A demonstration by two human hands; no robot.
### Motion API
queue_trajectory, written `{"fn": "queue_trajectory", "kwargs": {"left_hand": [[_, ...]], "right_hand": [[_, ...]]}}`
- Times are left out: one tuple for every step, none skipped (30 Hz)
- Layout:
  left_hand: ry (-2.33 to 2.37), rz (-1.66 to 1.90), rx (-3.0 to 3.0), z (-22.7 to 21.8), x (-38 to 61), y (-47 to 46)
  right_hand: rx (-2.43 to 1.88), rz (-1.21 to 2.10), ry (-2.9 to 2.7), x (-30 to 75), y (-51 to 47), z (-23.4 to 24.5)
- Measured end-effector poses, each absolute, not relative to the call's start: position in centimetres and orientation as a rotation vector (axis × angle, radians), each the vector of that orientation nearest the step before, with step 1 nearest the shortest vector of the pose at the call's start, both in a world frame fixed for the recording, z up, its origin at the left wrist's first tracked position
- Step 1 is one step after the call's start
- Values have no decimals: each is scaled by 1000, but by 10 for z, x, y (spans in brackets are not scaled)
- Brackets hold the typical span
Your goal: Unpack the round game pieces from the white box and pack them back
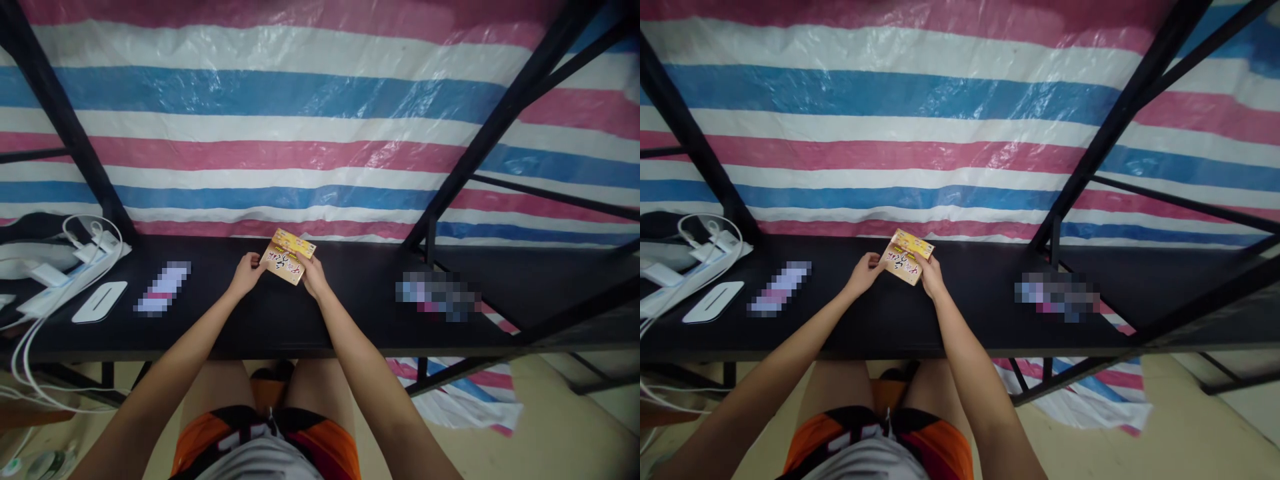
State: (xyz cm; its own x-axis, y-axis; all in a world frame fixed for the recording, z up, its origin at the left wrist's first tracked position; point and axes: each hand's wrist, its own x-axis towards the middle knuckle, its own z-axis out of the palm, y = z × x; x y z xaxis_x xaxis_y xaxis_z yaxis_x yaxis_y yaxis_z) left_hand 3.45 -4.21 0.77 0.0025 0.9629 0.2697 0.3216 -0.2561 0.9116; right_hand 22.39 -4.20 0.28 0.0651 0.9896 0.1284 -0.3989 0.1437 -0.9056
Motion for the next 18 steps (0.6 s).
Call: {"fn": "queue_trajectory", "kwargs": {"left_hand": [[1296,1196,1540,7,35,-42],[1219,1113,1454,6,37,-42],[1129,1048,1378,7,40,-43],[1045,1021,1313,8,42,-45],[983,1044,1257,10,44,-46],[946,1117,1207,13,45,-47],[921,1212,1168,16,44,-47],[904,1310,1139,20,41,-47],[901,1390,1118,24,37,-46],[913,1449,1101,27,33,-45],[937,1498,1091,30,27,-44],[969,1508,1089,33,22,-43],[1004,1498,1098,35,18,-42],[1027,1464,1111,37,14,-42],[1047,1424,1116,38,12,-43],[1057,1371,1124,39,10,-44],[1061,1311,1130,39,8,-45],[1063,1249,1135,40,7,-46]], "right_hand": [[-794,1270,-917,224,-43,5],[-762,1285,-904,224,-44,7],[-728,1299,-899,224,-45,8],[-698,1318,-905,224,-47,9],[-676,1344,-925,223,-49,9],[-667,1381,-959,222,-51,9],[-674,1428,-1006,221,-52,9],[-693,1487,-1061,219,-54,8],[-718,1548,-1117,218,-55,8],[-741,1600,-1163,218,-56,7],[-756,1634,-1192,217,-56,6],[-765,1650,-1204,218,-56,6],[-771,1651,-1203,218,-56,6],[-780,1646,-1199,219,-56,6],[-793,1642,-1198,220,-55,7],[-811,1642,-1204,222,-56,8],[-832,1646,-1217,223,-56,9],[-850,1658,-1234,224,-57,10]]}}
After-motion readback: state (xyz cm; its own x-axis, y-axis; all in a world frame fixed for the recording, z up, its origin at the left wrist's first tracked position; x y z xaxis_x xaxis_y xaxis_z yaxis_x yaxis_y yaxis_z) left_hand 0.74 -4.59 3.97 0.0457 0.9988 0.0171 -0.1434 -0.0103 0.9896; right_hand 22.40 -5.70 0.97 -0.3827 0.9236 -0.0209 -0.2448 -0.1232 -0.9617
